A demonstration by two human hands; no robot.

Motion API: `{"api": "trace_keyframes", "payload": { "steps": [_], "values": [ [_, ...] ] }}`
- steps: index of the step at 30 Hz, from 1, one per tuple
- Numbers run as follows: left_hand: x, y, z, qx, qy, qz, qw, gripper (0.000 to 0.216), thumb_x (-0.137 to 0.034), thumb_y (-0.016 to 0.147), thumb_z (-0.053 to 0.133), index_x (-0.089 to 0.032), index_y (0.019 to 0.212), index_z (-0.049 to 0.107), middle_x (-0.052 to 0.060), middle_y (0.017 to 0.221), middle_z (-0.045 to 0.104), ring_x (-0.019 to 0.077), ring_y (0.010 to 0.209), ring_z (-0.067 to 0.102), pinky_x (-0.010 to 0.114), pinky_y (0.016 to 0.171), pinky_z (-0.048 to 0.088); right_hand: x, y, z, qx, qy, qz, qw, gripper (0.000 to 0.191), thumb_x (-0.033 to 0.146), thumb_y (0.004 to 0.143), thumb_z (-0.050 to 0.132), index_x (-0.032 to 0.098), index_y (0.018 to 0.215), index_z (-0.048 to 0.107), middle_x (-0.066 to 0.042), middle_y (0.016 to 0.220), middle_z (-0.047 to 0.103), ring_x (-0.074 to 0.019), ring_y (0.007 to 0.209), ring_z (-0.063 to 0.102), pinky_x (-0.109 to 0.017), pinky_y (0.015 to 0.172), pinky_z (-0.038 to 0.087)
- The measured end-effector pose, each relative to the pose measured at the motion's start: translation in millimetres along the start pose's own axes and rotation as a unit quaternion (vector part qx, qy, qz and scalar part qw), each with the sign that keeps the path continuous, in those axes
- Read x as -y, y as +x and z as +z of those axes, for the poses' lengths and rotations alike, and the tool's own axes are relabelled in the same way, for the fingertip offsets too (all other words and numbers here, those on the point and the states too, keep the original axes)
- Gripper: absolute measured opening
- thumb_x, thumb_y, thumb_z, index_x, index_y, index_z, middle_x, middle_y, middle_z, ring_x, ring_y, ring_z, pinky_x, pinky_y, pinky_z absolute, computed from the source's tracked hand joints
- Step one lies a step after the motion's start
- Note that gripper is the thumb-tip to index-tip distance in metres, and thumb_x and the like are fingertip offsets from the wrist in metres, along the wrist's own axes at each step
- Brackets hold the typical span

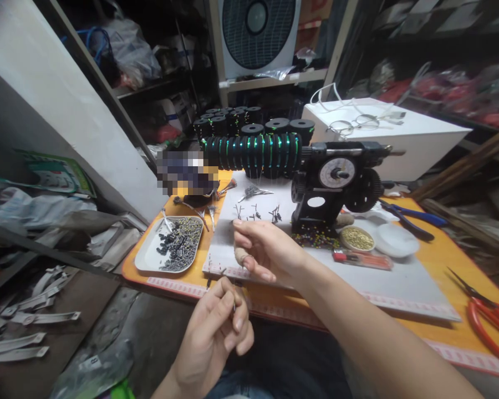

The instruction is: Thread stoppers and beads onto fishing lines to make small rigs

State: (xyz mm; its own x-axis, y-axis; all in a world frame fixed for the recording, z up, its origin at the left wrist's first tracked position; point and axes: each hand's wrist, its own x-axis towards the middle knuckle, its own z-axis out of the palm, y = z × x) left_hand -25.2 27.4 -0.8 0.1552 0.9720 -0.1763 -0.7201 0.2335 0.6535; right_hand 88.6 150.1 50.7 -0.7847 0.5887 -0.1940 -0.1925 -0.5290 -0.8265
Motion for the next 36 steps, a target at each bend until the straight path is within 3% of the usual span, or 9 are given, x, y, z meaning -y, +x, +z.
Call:
{"api": "trace_keyframes", "payload": {
  "steps": [4,10,19,23,25,27,30,34,36],
  "values": [
    [-7,3,2,-0.042,0.021,-0.016,0.999,0.032,-0.041,0.084,0.068,-0.017,0.084,0.048,-0.009,0.053,0.045,0.0006,0.041,0.014,0.012,0.038,0.012,1,0,-1,0.002,-0.002,-0.001,1.000,0.042,0.045,0.089,0.054,0.018,0.060,0.042,0.002,0.044,0.057,-0.0021,0.021,0.034,-0.009,0.022,0.020],
    [-12,9,2,-0.050,0.044,-0.002,0.998,0.027,-0.043,0.089,0.060,-0.017,0.090,0.051,-0.012,0.043,0.039,0.0014,0.036,0.012,0.014,0.036,0.010,2,-2,-2,0.000,-0.004,-0.006,1.000,0.042,0.045,0.090,0.054,0.018,0.060,0.042,0.003,0.044,0.058,-0.0020,0.020,0.034,-0.010,0.022,0.019],
    [-9,4,4,-0.042,0.031,0.026,0.998,0.031,-0.036,0.086,0.067,-0.017,0.078,0.044,-0.001,0.062,0.066,-0.0055,0.030,0.019,0.013,0.037,0.007,-3,1,-1,-0.008,-0.014,-0.019,1.000,0.043,0.048,0.089,0.052,0.018,0.060,0.040,0.004,0.044,0.057,-0.0018,0.021,0.032,-0.010,0.022,0.018],
    [-4,2,3,-0.055,0.033,0.027,0.998,0.031,-0.035,0.086,0.067,-0.016,0.076,0.045,0.000,0.060,0.067,-0.0049,0.031,0.027,0.011,0.037,0.013,-2,0,-2,-0.002,-0.050,-0.020,0.999,0.042,0.048,0.092,0.049,0.018,0.064,0.045,0.003,0.045,0.057,-0.0020,0.022,0.031,-0.011,0.023,0.019],
    [-2,3,0,-0.072,0.048,0.036,0.996,0.028,-0.034,0.089,0.064,-0.015,0.077,0.047,0.001,0.062,0.068,-0.0015,0.035,0.043,0.011,0.040,0.026,2,-2,-1,-0.003,-0.079,-0.029,0.996,0.033,0.045,0.094,0.050,0.015,0.081,0.056,0.003,0.047,0.059,-0.0025,0.023,0.032,-0.011,0.025,0.021],
    [-2,4,-4,-0.090,0.073,0.053,0.992,0.020,-0.033,0.093,0.058,-0.015,0.087,0.053,0.004,0.071,0.072,0.0057,0.047,0.061,0.014,0.049,0.041,9,-2,1,-0.036,-0.143,-0.070,0.987,0.031,0.041,0.096,0.049,0.017,0.113,0.056,0.004,0.052,0.062,-0.0033,0.026,0.036,-0.011,0.027,0.025],
    [-4,4,-10,-0.104,0.096,0.062,0.988,0.028,-0.033,0.096,0.053,-0.019,0.120,0.053,0.012,0.116,0.071,0.0162,0.073,0.074,0.025,0.066,0.055,21,4,5,-0.122,-0.286,-0.154,0.938,0.047,0.038,0.099,0.044,0.023,0.142,0.034,0.004,0.061,0.063,-0.0055,0.031,0.044,-0.014,0.030,0.031],
    [-7,-2,-16,-0.091,0.120,0.066,0.986,0.050,-0.038,0.094,0.054,-0.032,0.142,0.041,0.014,0.160,0.026,0.0236,0.092,0.074,0.036,0.080,0.058,29,24,7,-0.171,-0.366,-0.195,0.894,0.049,0.031,0.097,0.045,0.024,0.143,0.033,0.004,0.063,0.063,-0.0067,0.031,0.046,-0.016,0.029,0.034],
    [-6,-7,-21,-0.091,0.155,0.082,0.980,0.059,-0.041,0.092,0.057,-0.033,0.147,0.035,0.013,0.160,0.027,0.0259,0.097,0.072,0.038,0.083,0.057,30,33,6,-0.188,-0.390,-0.204,0.878,0.045,0.029,0.095,0.048,0.022,0.138,0.038,0.004,0.062,0.063,-0.0067,0.029,0.045,-0.016,0.028,0.033]
  ]
}}
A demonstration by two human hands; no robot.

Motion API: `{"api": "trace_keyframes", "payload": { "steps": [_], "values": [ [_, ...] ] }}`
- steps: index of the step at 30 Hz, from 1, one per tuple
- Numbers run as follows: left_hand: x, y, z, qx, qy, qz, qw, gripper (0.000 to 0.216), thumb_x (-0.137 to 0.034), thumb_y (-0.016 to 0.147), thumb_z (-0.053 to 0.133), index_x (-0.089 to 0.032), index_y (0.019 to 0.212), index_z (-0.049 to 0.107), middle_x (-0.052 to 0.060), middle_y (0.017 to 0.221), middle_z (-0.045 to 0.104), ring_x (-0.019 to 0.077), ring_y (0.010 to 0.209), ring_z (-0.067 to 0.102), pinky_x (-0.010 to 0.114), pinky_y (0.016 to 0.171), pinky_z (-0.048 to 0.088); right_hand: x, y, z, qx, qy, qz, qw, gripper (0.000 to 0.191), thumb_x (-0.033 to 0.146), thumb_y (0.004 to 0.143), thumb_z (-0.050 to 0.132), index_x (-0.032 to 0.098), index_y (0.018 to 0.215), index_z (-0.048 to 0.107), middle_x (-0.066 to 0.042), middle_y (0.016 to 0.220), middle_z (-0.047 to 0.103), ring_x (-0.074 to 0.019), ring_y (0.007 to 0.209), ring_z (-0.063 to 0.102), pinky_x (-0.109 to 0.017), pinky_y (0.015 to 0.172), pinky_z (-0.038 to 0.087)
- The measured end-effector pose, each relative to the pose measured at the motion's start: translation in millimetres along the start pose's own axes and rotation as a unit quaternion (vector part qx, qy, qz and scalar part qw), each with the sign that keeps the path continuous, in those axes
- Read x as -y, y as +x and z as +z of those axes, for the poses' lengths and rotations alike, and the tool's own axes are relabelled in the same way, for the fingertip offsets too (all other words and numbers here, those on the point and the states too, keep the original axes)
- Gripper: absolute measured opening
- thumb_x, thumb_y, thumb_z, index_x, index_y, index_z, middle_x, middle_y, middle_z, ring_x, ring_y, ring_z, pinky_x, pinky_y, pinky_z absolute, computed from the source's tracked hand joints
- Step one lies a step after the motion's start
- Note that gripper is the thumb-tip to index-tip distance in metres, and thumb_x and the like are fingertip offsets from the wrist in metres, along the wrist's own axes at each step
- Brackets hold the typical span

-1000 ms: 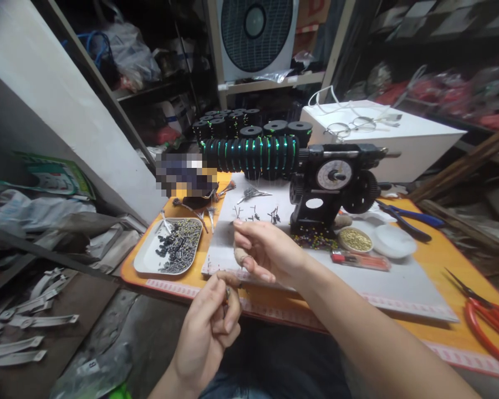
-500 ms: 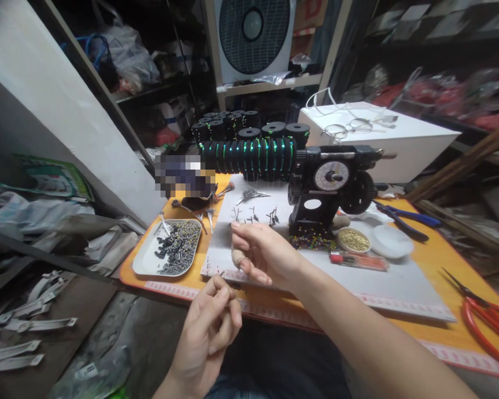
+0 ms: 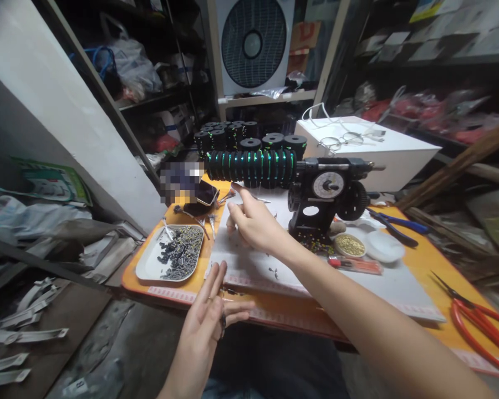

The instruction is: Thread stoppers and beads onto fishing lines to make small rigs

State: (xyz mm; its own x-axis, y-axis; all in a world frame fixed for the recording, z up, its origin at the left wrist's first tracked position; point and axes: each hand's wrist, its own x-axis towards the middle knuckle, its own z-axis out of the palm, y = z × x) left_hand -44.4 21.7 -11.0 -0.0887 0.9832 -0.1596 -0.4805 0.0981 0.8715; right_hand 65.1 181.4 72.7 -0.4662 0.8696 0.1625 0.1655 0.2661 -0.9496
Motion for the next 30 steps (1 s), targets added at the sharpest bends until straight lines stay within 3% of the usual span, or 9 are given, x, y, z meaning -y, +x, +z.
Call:
{"api": "trace_keyframes", "payload": {
  "steps": [3,5,9,13,18,22,25,27,30],
  "values": [
    [7,-8,-10,-0.001,0.066,0.020,0.998,0.075,-0.048,0.091,0.057,-0.027,0.154,0.022,0.016,0.137,0.058,0.0283,0.108,0.067,0.041,0.094,0.052,-3,4,2,-0.024,-0.034,-0.007,0.999,0.037,0.026,0.094,0.051,0.017,0.129,0.046,0.004,0.058,0.061,-0.0059,0.029,0.044,-0.016,0.030,0.033],
    [10,-14,-18,-0.001,0.122,0.024,0.992,0.079,-0.052,0.091,0.053,-0.024,0.155,0.016,0.016,0.123,0.067,0.0285,0.117,0.062,0.043,0.102,0.046,-4,4,1,-0.030,-0.045,-0.008,0.998,0.033,0.026,0.094,0.051,0.017,0.126,0.049,0.005,0.057,0.059,-0.0055,0.030,0.043,-0.016,0.031,0.034],
    [7,-26,-30,-0.020,0.279,0.059,0.958,0.065,-0.049,0.094,0.049,-0.028,0.152,0.029,0.014,0.134,0.060,0.0276,0.120,0.059,0.043,0.104,0.044,-8,6,-2,0.012,-0.031,0.006,0.999,0.032,0.027,0.095,0.051,0.019,0.126,0.050,0.005,0.057,0.060,-0.0064,0.030,0.043,-0.017,0.031,0.033],
    [-9,-30,-29,-0.057,0.401,0.136,0.904,0.047,-0.037,0.094,0.051,-0.032,0.140,0.051,0.010,0.142,0.055,0.0269,0.113,0.060,0.037,0.090,0.050,-9,4,-6,0.060,0.012,0.033,0.998,0.019,0.031,0.095,0.051,0.016,0.092,0.061,0.003,0.053,0.058,-0.0047,0.030,0.041,-0.016,0.030,0.030],
    [-25,-7,-5,-0.064,0.338,0.161,0.925,0.037,-0.032,0.095,0.050,-0.027,0.132,0.056,0.010,0.121,0.063,0.0186,0.090,0.063,0.032,0.087,0.048,-2,-22,-12,0.104,0.104,0.054,0.988,0.035,0.042,0.097,0.048,0.015,0.076,0.057,0.003,0.053,0.059,-0.0019,0.031,0.039,-0.013,0.031,0.025],
    [-31,27,20,-0.002,0.328,0.190,0.925,0.040,-0.031,0.095,0.051,-0.027,0.135,0.050,0.010,0.138,0.051,0.0238,0.119,0.050,0.036,0.101,0.037,2,-37,-16,0.164,0.192,0.077,0.965,0.037,0.046,0.094,0.050,0.015,0.077,0.058,0.002,0.053,0.060,-0.0020,0.028,0.036,-0.013,0.029,0.021],
    [-26,40,32,0.048,0.267,0.148,0.951,0.021,-0.034,0.095,0.050,-0.021,0.104,0.064,0.010,0.113,0.062,0.0247,0.109,0.052,0.037,0.098,0.037,-1,-40,-16,0.190,0.252,0.093,0.944,0.038,0.047,0.092,0.052,0.014,0.074,0.057,0.001,0.051,0.061,-0.0020,0.027,0.036,-0.014,0.030,0.024],
    [-20,39,35,0.064,0.239,0.116,0.962,0.027,-0.037,0.097,0.046,-0.019,0.085,0.062,0.008,0.094,0.064,0.0219,0.092,0.055,0.035,0.089,0.040,-5,-41,-15,0.196,0.289,0.110,0.931,0.038,0.049,0.090,0.053,0.016,0.071,0.052,0.001,0.049,0.060,-0.0019,0.026,0.035,-0.014,0.030,0.026],
    [-12,26,33,0.091,0.178,0.061,0.978,0.038,-0.038,0.100,0.037,-0.018,0.073,0.055,0.004,0.068,0.062,0.0171,0.071,0.056,0.032,0.077,0.044,-13,-42,-11,0.196,0.334,0.143,0.911,0.041,0.051,0.090,0.051,0.018,0.066,0.043,0.005,0.045,0.054,-0.0008,0.025,0.027,-0.012,0.027,0.021]
  ]
}}
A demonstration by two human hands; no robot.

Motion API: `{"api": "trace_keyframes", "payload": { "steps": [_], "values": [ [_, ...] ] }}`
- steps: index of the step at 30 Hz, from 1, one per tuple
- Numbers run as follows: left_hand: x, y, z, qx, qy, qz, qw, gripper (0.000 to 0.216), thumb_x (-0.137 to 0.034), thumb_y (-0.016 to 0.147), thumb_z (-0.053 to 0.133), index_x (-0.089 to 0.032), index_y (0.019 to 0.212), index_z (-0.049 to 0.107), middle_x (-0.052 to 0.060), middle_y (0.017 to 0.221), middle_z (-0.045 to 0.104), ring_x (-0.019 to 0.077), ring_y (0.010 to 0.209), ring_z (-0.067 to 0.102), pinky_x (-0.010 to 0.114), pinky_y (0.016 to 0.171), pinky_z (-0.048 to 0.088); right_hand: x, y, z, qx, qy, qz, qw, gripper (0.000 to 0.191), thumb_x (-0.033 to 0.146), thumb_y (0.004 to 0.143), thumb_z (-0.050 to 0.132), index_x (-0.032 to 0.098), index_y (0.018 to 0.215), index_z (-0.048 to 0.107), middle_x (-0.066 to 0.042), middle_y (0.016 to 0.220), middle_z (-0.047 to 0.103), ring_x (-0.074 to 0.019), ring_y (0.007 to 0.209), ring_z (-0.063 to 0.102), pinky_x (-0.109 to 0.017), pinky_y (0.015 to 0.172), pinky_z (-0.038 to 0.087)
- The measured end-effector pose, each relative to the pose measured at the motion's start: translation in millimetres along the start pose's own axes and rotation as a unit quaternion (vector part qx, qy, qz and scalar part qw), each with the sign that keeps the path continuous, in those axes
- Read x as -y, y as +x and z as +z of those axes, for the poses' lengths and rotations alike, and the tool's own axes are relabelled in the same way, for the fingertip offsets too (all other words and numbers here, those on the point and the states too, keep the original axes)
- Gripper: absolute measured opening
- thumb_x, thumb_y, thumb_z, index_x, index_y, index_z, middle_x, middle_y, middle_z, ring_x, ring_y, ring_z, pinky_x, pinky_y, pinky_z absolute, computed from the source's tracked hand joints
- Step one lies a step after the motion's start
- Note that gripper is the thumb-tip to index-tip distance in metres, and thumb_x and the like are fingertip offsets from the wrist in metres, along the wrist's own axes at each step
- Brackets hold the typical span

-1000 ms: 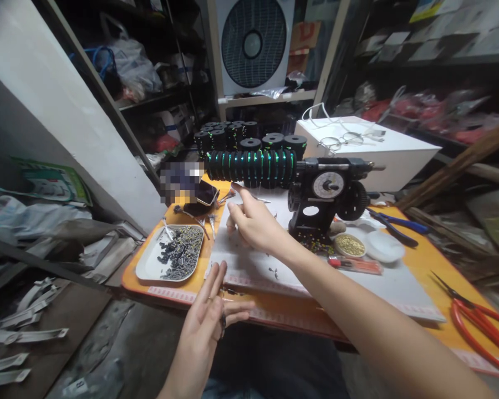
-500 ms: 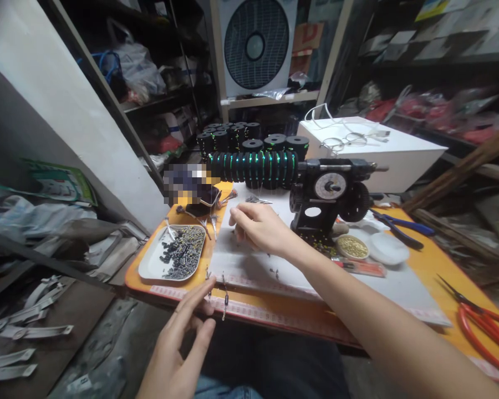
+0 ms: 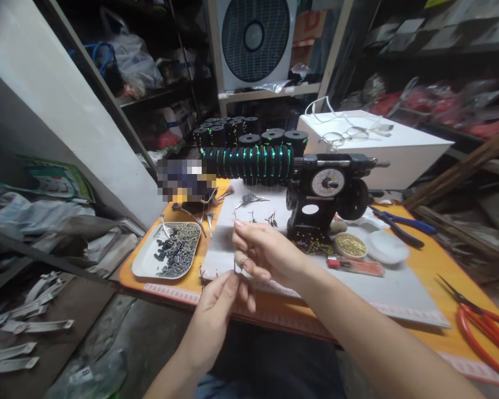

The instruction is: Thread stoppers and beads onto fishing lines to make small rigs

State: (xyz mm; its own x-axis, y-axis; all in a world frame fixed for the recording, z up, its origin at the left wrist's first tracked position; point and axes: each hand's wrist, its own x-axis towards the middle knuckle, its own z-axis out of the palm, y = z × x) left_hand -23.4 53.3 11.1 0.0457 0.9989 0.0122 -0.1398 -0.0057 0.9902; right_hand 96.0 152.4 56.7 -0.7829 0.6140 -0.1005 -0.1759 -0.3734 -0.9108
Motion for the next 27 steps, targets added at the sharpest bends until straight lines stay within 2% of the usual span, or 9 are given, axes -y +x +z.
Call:
{"api": "trace_keyframes", "payload": {
  "steps": [2,4,7,9,11,14,20,27],
  "values": [
    [1,-11,0,0.027,-0.134,-0.046,0.990,0.039,-0.037,0.100,0.037,-0.018,0.071,0.053,0.001,0.054,0.059,0.0148,0.059,0.057,0.030,0.071,0.046,-5,1,1,0.001,0.024,0.015,1.000,0.043,0.051,0.091,0.050,0.019,0.064,0.041,0.006,0.043,0.051,-0.0003,0.024,0.024,-0.011,0.025,0.015],
    [1,-20,0,0.048,-0.275,-0.088,0.956,0.037,-0.035,0.100,0.039,-0.016,0.072,0.054,0.001,0.050,0.062,0.0136,0.054,0.062,0.032,0.075,0.050,-8,1,2,0.005,0.039,0.024,0.999,0.043,0.050,0.091,0.051,0.019,0.063,0.041,0.006,0.042,0.050,-0.0005,0.023,0.025,-0.011,0.025,0.016],
    [9,-31,0,0.075,-0.377,-0.125,0.915,0.038,-0.037,0.100,0.041,-0.013,0.076,0.058,0.009,0.062,0.074,0.0182,0.063,0.073,0.037,0.084,0.053,-8,1,1,0.006,0.053,0.027,0.998,0.042,0.048,0.091,0.051,0.018,0.064,0.043,0.006,0.041,0.050,-0.0007,0.023,0.026,-0.011,0.025,0.018],
    [20,-37,0,0.099,-0.421,-0.130,0.892,0.038,-0.040,0.099,0.042,-0.012,0.080,0.059,0.014,0.072,0.078,0.0227,0.069,0.076,0.034,0.074,0.057,-8,0,-1,0.003,0.058,0.026,0.998,0.041,0.047,0.092,0.052,0.018,0.064,0.043,0.006,0.042,0.050,-0.0004,0.023,0.025,-0.010,0.025,0.018],
    [32,-43,0,0.115,-0.452,-0.127,0.876,0.037,-0.041,0.098,0.042,-0.012,0.082,0.059,0.017,0.079,0.078,0.0245,0.071,0.077,0.029,0.065,0.058,-8,-1,-4,0.002,0.060,0.026,0.998,0.041,0.046,0.092,0.052,0.018,0.064,0.043,0.006,0.042,0.051,-0.0002,0.024,0.025,-0.010,0.025,0.017],
    [42,-51,-1,0.120,-0.470,-0.131,0.865,0.039,-0.040,0.100,0.038,-0.011,0.085,0.060,0.020,0.085,0.078,0.0250,0.073,0.077,0.025,0.062,0.057,-8,-2,-5,0.004,0.060,0.029,0.998,0.041,0.046,0.092,0.052,0.018,0.064,0.043,0.005,0.043,0.051,-0.0005,0.024,0.026,-0.009,0.025,0.017],
    [33,-55,-5,0.148,-0.463,-0.165,0.858,0.038,-0.040,0.100,0.039,-0.012,0.084,0.059,0.019,0.088,0.078,0.0245,0.075,0.077,0.027,0.065,0.058,-8,-2,-5,0.003,0.058,0.028,0.998,0.041,0.047,0.092,0.052,0.018,0.064,0.043,0.005,0.043,0.052,-0.0004,0.024,0.027,-0.009,0.025,0.017],
    [38,-57,-2,0.162,-0.477,-0.168,0.847,0.039,-0.042,0.099,0.040,-0.012,0.085,0.060,0.019,0.088,0.078,0.0251,0.077,0.077,0.028,0.066,0.058,-7,-3,-4,-0.002,0.056,0.029,0.998,0.041,0.047,0.091,0.053,0.018,0.064,0.044,0.005,0.042,0.051,-0.0009,0.023,0.026,-0.010,0.025,0.018]
  ]
}}
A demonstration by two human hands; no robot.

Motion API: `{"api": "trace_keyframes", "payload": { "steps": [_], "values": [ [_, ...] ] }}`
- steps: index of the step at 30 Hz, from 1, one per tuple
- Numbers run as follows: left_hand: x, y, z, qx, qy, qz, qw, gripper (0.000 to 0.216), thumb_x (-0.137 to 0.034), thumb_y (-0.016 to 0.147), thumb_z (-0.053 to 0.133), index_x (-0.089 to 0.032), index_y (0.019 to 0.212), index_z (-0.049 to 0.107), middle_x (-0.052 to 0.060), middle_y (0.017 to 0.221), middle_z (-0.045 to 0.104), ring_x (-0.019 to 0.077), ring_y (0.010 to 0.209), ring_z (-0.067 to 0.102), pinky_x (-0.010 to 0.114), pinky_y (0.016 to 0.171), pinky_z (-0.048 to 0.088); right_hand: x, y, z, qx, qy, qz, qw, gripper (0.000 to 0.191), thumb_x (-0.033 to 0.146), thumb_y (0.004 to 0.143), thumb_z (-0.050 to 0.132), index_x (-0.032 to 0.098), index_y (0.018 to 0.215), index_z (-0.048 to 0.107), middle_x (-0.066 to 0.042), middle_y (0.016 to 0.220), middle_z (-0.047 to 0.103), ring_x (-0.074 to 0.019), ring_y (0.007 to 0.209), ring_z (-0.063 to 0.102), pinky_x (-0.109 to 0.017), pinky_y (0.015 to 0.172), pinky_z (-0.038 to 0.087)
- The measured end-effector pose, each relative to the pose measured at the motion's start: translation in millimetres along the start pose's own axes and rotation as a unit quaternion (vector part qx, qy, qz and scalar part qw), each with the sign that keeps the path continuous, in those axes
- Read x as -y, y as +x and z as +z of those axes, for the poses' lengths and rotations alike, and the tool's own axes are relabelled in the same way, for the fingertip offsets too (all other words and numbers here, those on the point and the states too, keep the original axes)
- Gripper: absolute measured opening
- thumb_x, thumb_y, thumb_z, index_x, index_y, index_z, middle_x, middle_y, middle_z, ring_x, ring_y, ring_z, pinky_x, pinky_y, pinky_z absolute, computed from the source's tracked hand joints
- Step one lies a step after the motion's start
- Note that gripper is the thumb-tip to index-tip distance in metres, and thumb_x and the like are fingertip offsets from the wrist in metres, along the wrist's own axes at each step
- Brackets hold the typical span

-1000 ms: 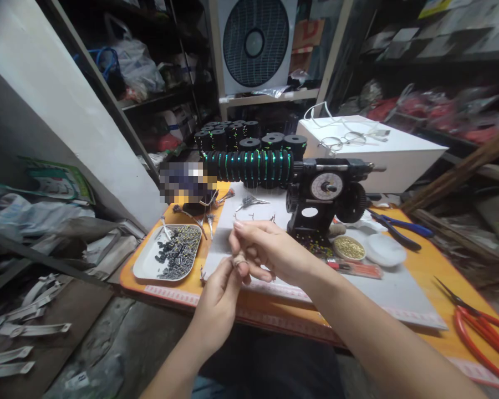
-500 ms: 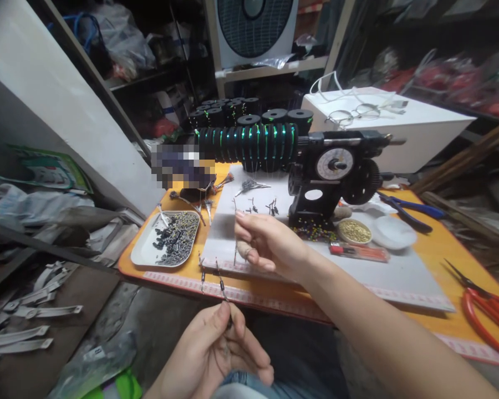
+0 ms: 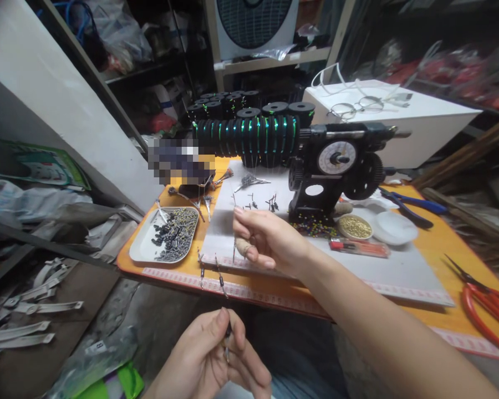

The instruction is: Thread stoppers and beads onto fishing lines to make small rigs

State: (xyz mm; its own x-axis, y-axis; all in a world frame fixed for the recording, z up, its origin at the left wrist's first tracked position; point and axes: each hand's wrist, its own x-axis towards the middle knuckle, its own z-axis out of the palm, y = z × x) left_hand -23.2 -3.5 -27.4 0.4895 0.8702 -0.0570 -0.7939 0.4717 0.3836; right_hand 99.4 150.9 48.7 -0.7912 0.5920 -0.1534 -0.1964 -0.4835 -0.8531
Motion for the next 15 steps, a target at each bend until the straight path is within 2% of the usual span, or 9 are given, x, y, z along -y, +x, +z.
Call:
{"api": "trace_keyframes", "payload": {
  "steps": [5,9,12,14,15],
  "values": [
    [3,0,-2,0.020,-0.014,0.019,1.000,0.039,-0.042,0.099,0.040,-0.012,0.086,0.062,0.020,0.089,0.077,0.0258,0.077,0.077,0.027,0.065,0.057,1,-1,0,-0.004,-0.007,0.001,1.000,0.040,0.046,0.091,0.054,0.018,0.064,0.045,0.005,0.042,0.051,-0.0008,0.023,0.026,-0.010,0.025,0.018],
    [0,-2,0,0.000,0.018,0.018,1.000,0.041,-0.043,0.098,0.043,-0.013,0.085,0.066,0.017,0.089,0.079,0.0243,0.077,0.077,0.030,0.068,0.057,2,-3,1,-0.014,-0.025,-0.009,1.000,0.035,0.044,0.091,0.055,0.017,0.068,0.052,0.004,0.043,0.055,-0.0013,0.023,0.028,-0.010,0.025,0.018],
    [-14,-1,9,-0.060,0.174,0.066,0.981,0.032,-0.037,0.095,0.052,-0.012,0.098,0.072,0.013,0.097,0.078,0.0208,0.091,0.074,0.032,0.087,0.051,3,-6,3,-0.032,-0.054,-0.029,0.998,0.030,0.040,0.093,0.055,0.013,0.081,0.064,0.005,0.041,0.053,-0.0006,0.024,0.027,-0.010,0.026,0.017],
    [-27,3,17,-0.107,0.294,0.107,0.944,0.033,-0.031,0.095,0.055,-0.013,0.121,0.064,0.009,0.090,0.078,0.0184,0.093,0.070,0.032,0.096,0.044,4,-8,3,-0.052,-0.109,-0.048,0.992,0.032,0.041,0.094,0.055,0.013,0.091,0.069,0.007,0.039,0.049,-0.0005,0.024,0.026,-0.010,0.026,0.017],
    [-33,7,20,-0.117,0.325,0.119,0.931,0.039,-0.031,0.096,0.053,-0.014,0.130,0.056,0.008,0.087,0.077,0.0183,0.089,0.070,0.033,0.094,0.045,4,-9,4,-0.061,-0.141,-0.057,0.987,0.033,0.043,0.094,0.055,0.013,0.096,0.070,0.008,0.038,0.047,-0.0008,0.025,0.027,-0.010,0.027,0.019]
  ]
}}
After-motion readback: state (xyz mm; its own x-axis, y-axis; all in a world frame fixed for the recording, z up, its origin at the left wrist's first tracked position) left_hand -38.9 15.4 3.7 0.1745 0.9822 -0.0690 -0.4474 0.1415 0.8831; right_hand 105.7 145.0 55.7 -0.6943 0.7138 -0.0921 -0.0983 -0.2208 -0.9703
